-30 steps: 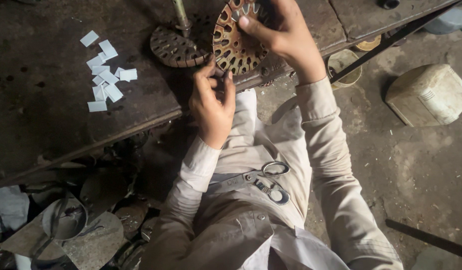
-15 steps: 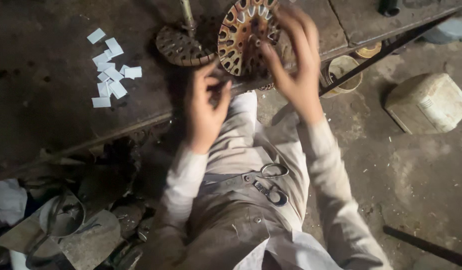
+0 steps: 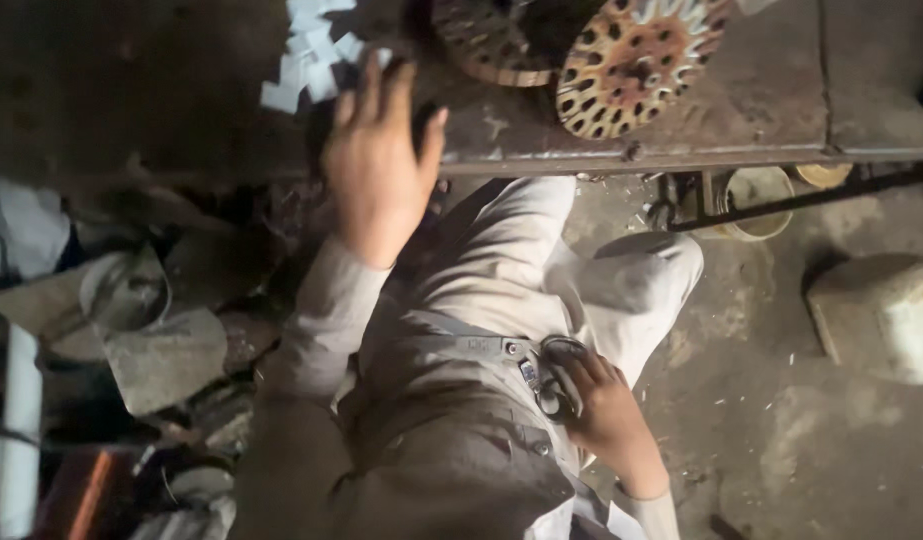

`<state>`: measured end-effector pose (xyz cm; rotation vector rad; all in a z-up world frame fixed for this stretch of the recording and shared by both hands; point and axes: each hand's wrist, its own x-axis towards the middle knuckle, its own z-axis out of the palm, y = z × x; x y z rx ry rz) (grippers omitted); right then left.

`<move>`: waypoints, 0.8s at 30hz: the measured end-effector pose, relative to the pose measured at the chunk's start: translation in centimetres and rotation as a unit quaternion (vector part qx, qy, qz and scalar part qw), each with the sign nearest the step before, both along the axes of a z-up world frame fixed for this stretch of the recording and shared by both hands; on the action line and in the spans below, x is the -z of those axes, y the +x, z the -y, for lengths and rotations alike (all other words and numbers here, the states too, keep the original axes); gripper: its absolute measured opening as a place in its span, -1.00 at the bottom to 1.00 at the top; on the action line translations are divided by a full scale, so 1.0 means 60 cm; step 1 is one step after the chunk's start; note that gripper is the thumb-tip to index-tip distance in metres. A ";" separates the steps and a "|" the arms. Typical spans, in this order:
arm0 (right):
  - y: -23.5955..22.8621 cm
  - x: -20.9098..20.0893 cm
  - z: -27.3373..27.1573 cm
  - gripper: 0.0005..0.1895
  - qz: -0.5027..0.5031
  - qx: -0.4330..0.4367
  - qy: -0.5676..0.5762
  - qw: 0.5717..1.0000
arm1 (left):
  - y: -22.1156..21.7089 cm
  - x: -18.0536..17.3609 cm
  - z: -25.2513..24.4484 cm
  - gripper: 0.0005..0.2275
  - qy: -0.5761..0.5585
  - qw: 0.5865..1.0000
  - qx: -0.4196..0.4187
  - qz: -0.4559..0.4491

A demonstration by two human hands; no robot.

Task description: The person cuts small white rectangular pieces using scissors and inserts them into the slots of a circular metal motor stator. The person repeats this process for multiple pieces, placing them into the stator's slots.

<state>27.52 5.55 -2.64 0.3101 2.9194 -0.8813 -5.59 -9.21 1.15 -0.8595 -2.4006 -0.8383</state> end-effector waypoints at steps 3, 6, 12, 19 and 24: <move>-0.020 0.018 -0.005 -0.41 0.053 -0.065 0.060 0.995 | 0.015 0.009 0.007 -0.69 0.018 0.999 0.025 0.017; -0.038 0.040 -0.020 -0.55 0.114 -0.091 0.014 0.989 | 0.032 0.005 0.032 -0.74 0.024 0.997 0.071 0.023; -0.076 0.040 -0.089 -0.76 0.151 -0.043 -0.148 0.976 | 0.010 0.000 0.053 -0.73 0.183 0.975 0.069 0.109; -0.131 0.079 0.046 -0.75 -0.062 0.129 -0.512 0.847 | -0.052 0.015 0.018 -0.67 0.074 0.993 0.091 0.006; -0.181 0.164 0.096 -0.80 -0.116 0.171 -0.563 0.800 | -0.003 -0.003 0.043 -0.69 0.036 0.991 0.124 -0.017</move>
